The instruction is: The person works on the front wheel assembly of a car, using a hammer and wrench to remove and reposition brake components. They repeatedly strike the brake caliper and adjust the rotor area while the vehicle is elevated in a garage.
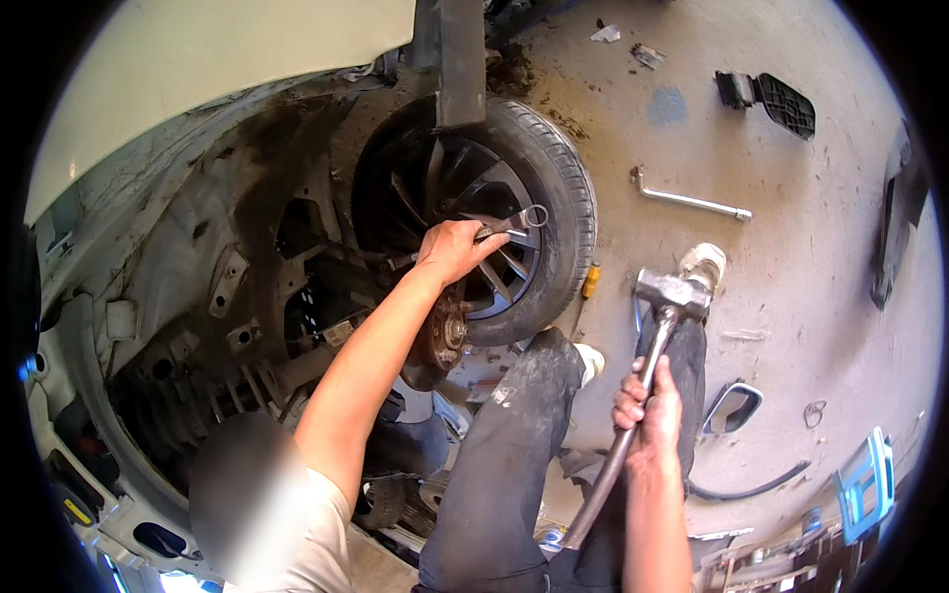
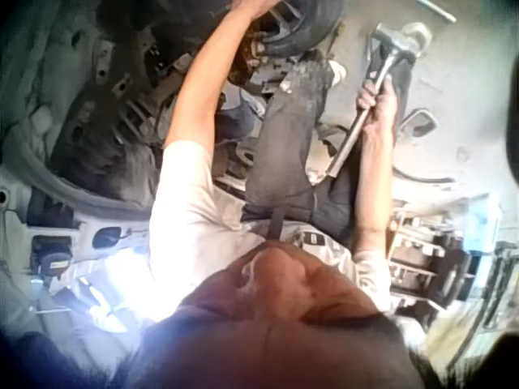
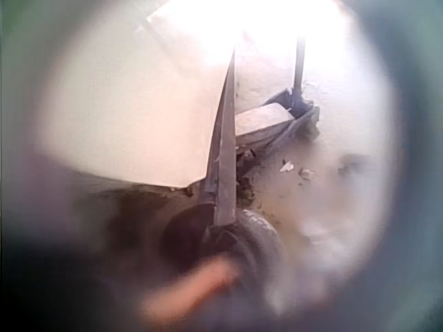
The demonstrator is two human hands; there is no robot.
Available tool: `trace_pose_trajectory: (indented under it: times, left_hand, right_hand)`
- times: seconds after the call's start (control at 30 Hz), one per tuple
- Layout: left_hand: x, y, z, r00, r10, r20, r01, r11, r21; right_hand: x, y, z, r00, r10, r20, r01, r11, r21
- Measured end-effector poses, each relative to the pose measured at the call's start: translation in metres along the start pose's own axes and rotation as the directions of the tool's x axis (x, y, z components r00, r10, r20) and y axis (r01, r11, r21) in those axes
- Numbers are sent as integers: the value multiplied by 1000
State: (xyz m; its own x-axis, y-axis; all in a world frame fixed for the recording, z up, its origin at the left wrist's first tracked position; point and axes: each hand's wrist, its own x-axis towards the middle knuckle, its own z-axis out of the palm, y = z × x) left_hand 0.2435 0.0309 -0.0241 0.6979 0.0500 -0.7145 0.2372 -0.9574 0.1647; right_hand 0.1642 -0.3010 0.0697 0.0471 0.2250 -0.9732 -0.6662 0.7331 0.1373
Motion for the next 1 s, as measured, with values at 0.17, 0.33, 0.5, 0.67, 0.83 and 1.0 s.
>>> trace_pose_trajectory:
  times: [0.17,0.33,0.5,0.67,0.83,1.0]
  left_hand:
    - [0,0,-4,999,27,29,-28,999,27]
    - [-6,6,3,996,-48,76,42,996,77]
    - [-4,4,8,993,-104,51,99,991,91]
    - [-2,-8,17,999,-37,-38,36,999,-38]
    - [-3,-3,10,1000,-9,-27,8,999,-40]
    - [0,-8,14,999,-33,-9,33,998,-60]
  right_hand:
    - [-8,43,-13,988,142,-67,-136,987,81]
    - [-7,53,-30,960,279,-5,-278,958,74]
    - [-3,30,-27,962,269,-39,-264,960,89]
    - [4,13,-27,991,134,-4,-133,987,88]
    - [7,10,-27,992,121,37,-126,975,186]
    - [13,15,-30,975,213,55,-220,958,184]
